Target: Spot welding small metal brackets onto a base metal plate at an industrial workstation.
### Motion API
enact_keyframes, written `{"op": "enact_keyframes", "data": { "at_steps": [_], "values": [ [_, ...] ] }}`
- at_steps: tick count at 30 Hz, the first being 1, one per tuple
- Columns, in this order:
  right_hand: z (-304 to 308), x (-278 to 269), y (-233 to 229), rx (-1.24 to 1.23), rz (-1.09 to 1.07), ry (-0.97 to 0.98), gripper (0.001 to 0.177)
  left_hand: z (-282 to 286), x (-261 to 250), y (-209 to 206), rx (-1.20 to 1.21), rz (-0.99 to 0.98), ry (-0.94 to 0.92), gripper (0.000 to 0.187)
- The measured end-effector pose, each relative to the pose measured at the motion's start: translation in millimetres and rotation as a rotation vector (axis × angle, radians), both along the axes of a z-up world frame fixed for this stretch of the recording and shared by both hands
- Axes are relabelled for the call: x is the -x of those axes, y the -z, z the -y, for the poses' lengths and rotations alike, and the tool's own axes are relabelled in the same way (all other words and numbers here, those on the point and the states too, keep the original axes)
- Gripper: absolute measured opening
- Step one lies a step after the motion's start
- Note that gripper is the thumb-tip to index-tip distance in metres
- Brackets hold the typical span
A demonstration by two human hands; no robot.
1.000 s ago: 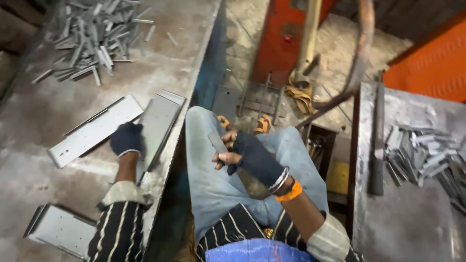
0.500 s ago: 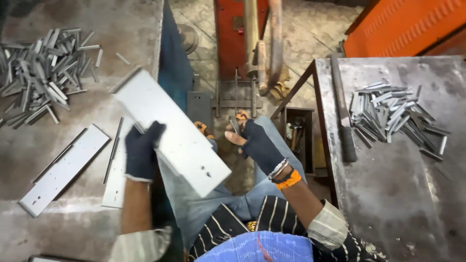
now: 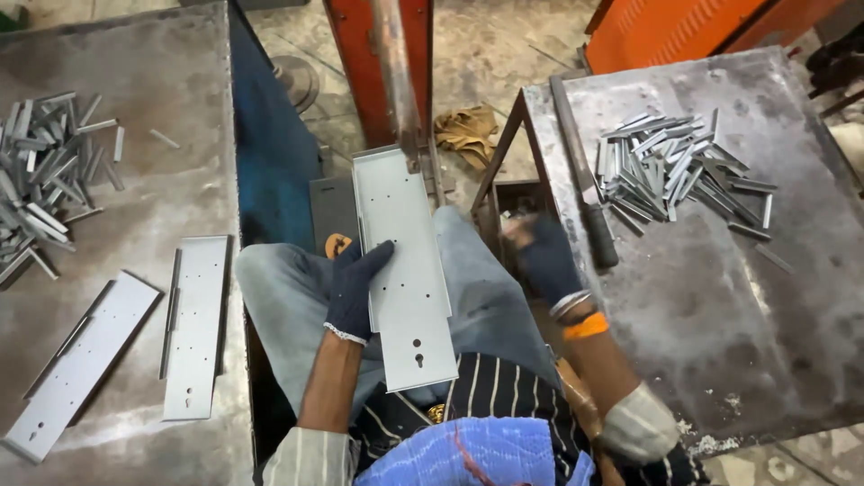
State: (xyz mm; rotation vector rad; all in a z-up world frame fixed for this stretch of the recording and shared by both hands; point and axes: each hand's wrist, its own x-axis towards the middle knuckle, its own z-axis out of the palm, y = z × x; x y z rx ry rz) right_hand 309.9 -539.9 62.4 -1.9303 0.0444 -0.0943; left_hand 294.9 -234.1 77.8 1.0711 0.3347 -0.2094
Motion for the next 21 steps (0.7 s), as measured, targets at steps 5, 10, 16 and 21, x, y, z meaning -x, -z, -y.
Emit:
{"op": "enact_keyframes", "data": {
  "at_steps": [5, 10, 16, 21],
  "values": [
    [138.1, -49.9, 74.0, 0.735, 0.235, 0.452, 0.016, 29.6, -12.3, -9.3, 0.025, -0.017, 0.044, 0.032],
    [195.3, -62.3, 101.9, 1.046, -0.075, 0.631, 0.038, 65.6, -25.1, -4.6, 0.007, -0.051, 0.108, 0.035],
    [215.8, -65.1, 125.1, 1.11, 0.073, 0.547, 0.02, 91.0, -33.2, -6.4, -0.007, 0.0, 0.115, 0.037],
    [236.4, -75.7, 135.5, 1.201, 0.448, 0.619, 0.026, 95.3, -34.7, -12.6, 0.041, 0.004, 0.117, 0.04]
  ]
}}
